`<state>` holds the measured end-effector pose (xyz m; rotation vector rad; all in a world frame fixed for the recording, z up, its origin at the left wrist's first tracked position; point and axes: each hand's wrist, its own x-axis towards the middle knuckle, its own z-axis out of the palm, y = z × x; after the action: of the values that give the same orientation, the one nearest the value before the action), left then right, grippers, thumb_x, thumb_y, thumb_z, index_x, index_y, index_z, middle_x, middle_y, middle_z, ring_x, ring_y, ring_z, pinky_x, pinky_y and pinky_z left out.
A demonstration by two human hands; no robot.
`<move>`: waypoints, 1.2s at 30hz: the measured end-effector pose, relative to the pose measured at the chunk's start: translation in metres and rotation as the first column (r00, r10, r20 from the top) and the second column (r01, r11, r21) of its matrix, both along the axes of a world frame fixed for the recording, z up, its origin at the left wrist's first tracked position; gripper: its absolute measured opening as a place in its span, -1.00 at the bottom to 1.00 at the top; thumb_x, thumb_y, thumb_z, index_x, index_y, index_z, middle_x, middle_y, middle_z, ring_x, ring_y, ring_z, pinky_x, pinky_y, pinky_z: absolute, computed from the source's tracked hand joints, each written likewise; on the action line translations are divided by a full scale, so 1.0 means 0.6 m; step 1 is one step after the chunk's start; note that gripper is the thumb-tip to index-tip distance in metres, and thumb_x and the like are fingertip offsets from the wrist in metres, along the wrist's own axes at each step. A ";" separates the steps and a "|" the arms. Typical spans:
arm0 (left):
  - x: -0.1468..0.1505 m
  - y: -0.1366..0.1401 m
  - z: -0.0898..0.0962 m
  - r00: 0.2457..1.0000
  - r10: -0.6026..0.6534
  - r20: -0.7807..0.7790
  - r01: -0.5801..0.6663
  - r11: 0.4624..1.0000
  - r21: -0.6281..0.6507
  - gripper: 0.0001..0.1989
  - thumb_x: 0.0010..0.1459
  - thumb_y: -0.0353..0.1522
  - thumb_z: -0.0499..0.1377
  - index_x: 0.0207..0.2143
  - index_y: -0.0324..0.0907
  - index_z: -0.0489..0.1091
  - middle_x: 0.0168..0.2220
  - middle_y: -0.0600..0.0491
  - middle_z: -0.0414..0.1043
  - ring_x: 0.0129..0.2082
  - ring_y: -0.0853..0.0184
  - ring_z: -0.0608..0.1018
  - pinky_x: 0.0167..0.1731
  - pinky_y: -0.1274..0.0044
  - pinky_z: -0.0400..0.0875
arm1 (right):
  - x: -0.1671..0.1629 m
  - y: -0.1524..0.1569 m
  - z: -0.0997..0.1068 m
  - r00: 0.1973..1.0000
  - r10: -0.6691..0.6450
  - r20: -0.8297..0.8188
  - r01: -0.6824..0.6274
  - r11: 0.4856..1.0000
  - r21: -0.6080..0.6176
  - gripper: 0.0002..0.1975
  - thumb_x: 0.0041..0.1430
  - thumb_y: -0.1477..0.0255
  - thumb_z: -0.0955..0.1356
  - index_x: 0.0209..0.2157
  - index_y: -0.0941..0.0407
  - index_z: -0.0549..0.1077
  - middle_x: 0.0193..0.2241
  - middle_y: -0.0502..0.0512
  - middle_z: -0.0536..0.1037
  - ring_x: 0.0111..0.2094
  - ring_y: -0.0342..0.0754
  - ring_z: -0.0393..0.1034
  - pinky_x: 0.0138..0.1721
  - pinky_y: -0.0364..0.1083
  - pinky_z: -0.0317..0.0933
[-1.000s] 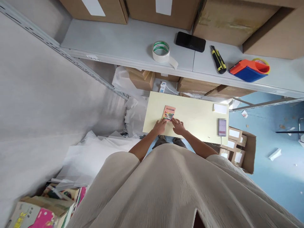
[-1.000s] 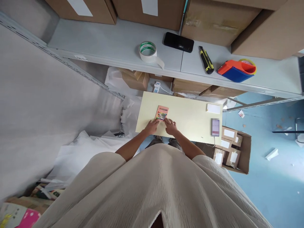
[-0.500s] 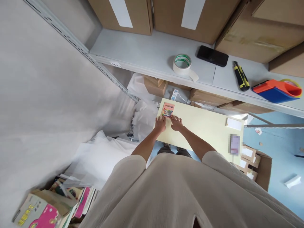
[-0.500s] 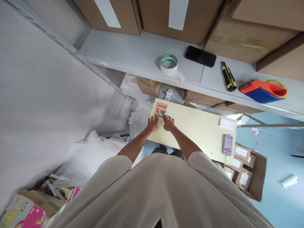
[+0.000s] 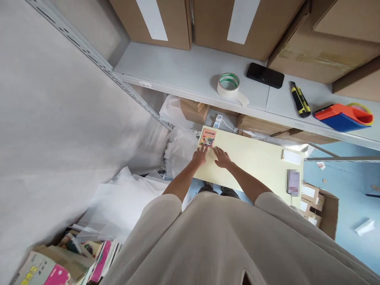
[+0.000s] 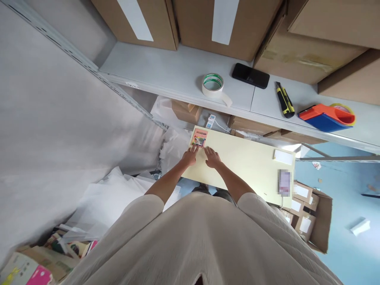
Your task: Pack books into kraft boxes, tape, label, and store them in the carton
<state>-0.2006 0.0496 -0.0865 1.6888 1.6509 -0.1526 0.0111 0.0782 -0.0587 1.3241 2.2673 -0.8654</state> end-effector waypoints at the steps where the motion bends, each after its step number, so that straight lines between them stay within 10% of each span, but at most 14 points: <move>1: -0.001 0.000 0.000 1.000 -0.008 -0.007 0.008 1.000 0.002 0.11 0.26 -0.33 0.36 0.72 -0.07 -0.10 0.74 -0.24 -0.30 0.64 -0.34 0.13 0.48 -0.05 0.30 | 0.007 -0.007 0.001 1.000 -0.005 0.002 0.005 1.000 -0.005 0.02 0.43 0.39 0.33 0.73 0.02 -0.24 0.72 0.25 -0.16 0.70 0.23 -0.20 0.58 0.22 -0.06; 13: -0.008 -0.014 0.026 0.993 0.115 0.030 -0.115 0.993 0.012 0.06 0.28 -0.35 0.27 0.72 -0.17 -0.12 0.74 -0.33 -0.36 0.65 -0.26 0.15 0.49 0.03 0.30 | 0.118 -0.071 0.044 0.980 -0.199 0.031 0.201 0.975 -0.094 -0.24 0.49 0.32 0.36 0.64 0.05 0.22 0.68 0.32 0.06 0.61 0.27 0.13 0.56 0.19 0.06; 17: 0.005 -0.041 0.036 0.974 0.226 0.006 -0.226 0.974 0.015 -0.01 0.35 -0.39 0.15 0.72 -0.18 -0.18 0.73 -0.33 -0.32 0.59 -0.16 0.33 0.44 0.15 0.40 | 0.209 -0.071 0.081 0.915 -0.401 -0.038 0.403 0.913 0.058 -0.37 0.53 0.33 0.31 0.54 0.10 0.38 0.61 0.34 0.24 0.56 0.27 0.23 0.51 0.20 0.18; 22: 0.045 -0.074 0.045 0.966 0.260 0.019 -0.260 0.965 0.023 -0.09 0.35 -0.41 0.14 0.68 -0.22 -0.06 0.71 -0.36 -0.17 0.63 -0.08 0.26 0.46 0.17 0.39 | 0.372 -0.011 0.179 0.816 -0.484 -0.316 0.578 0.699 0.422 -0.40 0.49 0.31 0.26 0.46 0.16 0.43 0.48 0.46 0.39 0.47 0.33 0.32 0.43 0.31 0.28; 29: 0.134 -0.085 0.078 0.937 0.299 0.182 -0.323 0.939 0.117 -0.07 0.31 -0.39 0.20 0.67 -0.12 -0.02 0.69 -0.24 0.02 0.70 0.03 0.08 0.58 0.19 0.22 | 0.559 0.134 0.374 0.850 -0.413 -0.327 0.475 0.335 0.813 -0.22 0.49 0.21 0.20 0.63 0.15 0.11 0.57 0.55 0.20 0.48 0.56 0.15 0.36 0.52 0.17; 36: 0.208 -0.078 0.114 0.903 0.309 0.297 -0.367 0.916 0.164 -0.09 0.31 -0.41 0.19 0.66 -0.10 0.00 0.66 -0.20 0.11 0.71 0.04 0.06 0.62 0.13 0.16 | 0.602 0.209 0.437 0.903 -0.394 -0.174 0.367 0.490 0.791 -0.19 0.43 0.32 0.22 0.62 0.25 0.10 0.46 0.61 0.33 0.43 0.52 0.14 0.38 0.58 0.01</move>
<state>-0.0760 0.0027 -0.0178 1.4650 1.7716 0.4225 0.3723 0.2038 0.2036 2.2736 2.4603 0.2246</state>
